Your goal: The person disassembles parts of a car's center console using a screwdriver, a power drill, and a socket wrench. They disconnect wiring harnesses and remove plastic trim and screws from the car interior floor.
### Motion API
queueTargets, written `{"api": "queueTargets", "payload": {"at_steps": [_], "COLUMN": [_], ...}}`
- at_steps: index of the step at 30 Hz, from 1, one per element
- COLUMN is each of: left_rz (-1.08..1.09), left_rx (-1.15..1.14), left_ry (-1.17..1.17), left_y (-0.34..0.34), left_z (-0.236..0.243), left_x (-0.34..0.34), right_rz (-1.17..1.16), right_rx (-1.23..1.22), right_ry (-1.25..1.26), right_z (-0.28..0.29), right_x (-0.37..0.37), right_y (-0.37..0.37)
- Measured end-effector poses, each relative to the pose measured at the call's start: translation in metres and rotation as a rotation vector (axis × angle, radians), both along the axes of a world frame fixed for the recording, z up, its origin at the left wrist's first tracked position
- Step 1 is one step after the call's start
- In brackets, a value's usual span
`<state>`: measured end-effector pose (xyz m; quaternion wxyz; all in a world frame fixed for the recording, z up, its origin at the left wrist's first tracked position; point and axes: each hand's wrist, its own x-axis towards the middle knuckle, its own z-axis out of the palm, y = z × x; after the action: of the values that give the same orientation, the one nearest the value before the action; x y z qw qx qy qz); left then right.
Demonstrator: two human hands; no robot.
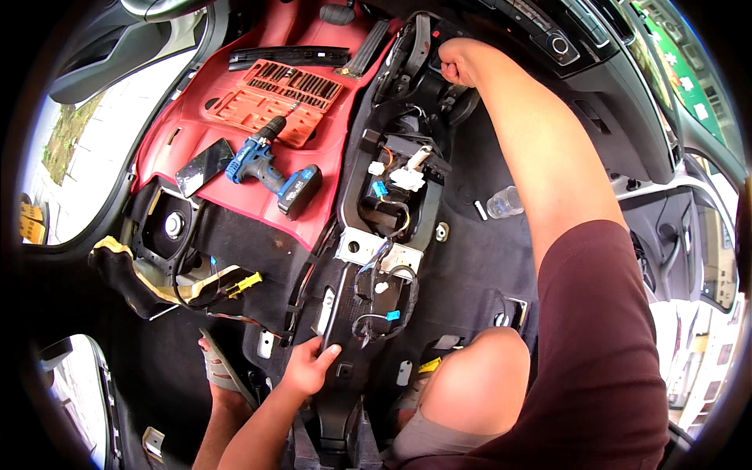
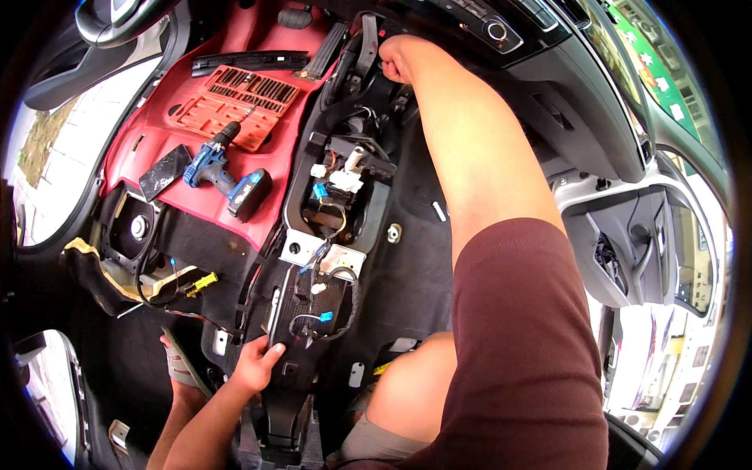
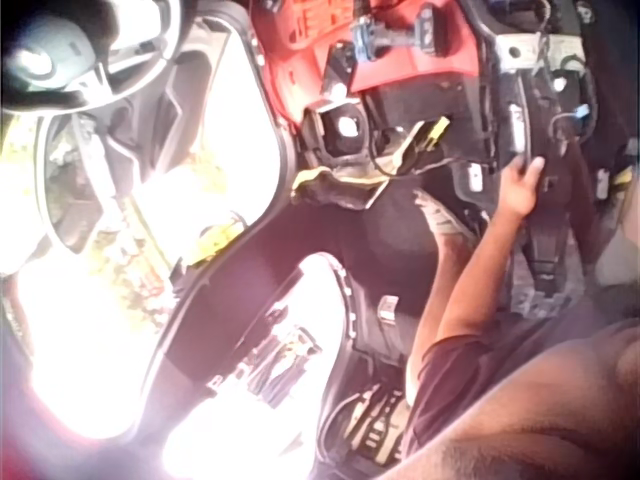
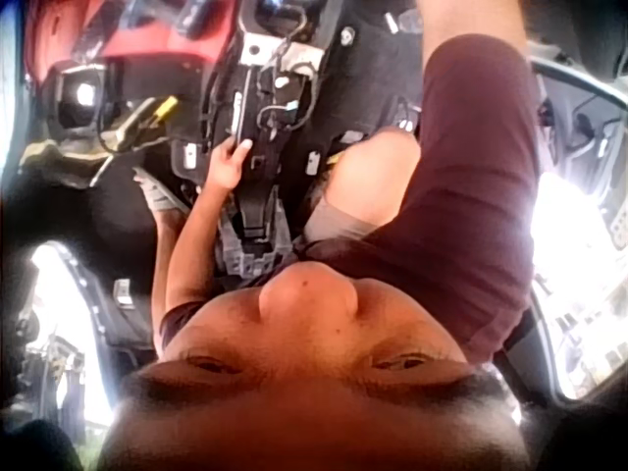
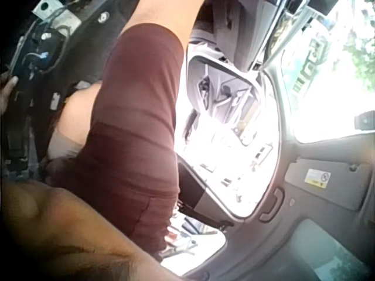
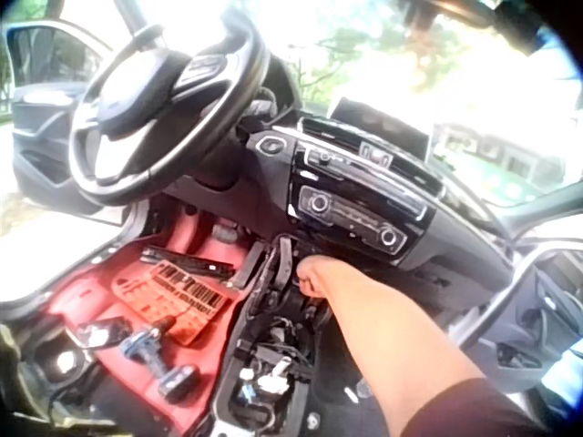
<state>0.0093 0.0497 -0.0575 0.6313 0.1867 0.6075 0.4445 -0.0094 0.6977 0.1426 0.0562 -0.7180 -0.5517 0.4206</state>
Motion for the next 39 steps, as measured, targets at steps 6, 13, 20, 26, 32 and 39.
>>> {"api": "queueTargets", "payload": {"at_steps": [6,13,20,26,32,39], "left_rz": [0.015,0.007,0.059,0.001,-0.152,-0.138], "left_rx": [0.035,0.040,0.014,0.028,-0.055,-0.032], "left_ry": [0.003,0.030,0.062,0.053,0.306,0.280], "left_y": [-0.003,-0.010,-0.012,-0.006,0.004,0.004], "left_z": [-0.013,-0.017,-0.006,-0.022,-0.003,-0.002], "left_x": [0.004,0.003,-0.004,0.003,-0.003,-0.006], "right_rz": [0.084,0.098,0.270,0.210,0.159,0.215], "right_rx": [-0.068,-0.155,0.052,0.076,0.051,-0.114], "right_ry": [-0.058,-0.137,-0.192,-0.257,-0.104,-0.459], "right_z": [-0.002,-0.002,-0.033,-0.048,0.009,0.055], "right_x": [0.013,-0.003,-0.040,-0.008,0.002,0.024], "right_y": [0.034,0.034,-0.038,-0.006,-0.043,-0.060]}}
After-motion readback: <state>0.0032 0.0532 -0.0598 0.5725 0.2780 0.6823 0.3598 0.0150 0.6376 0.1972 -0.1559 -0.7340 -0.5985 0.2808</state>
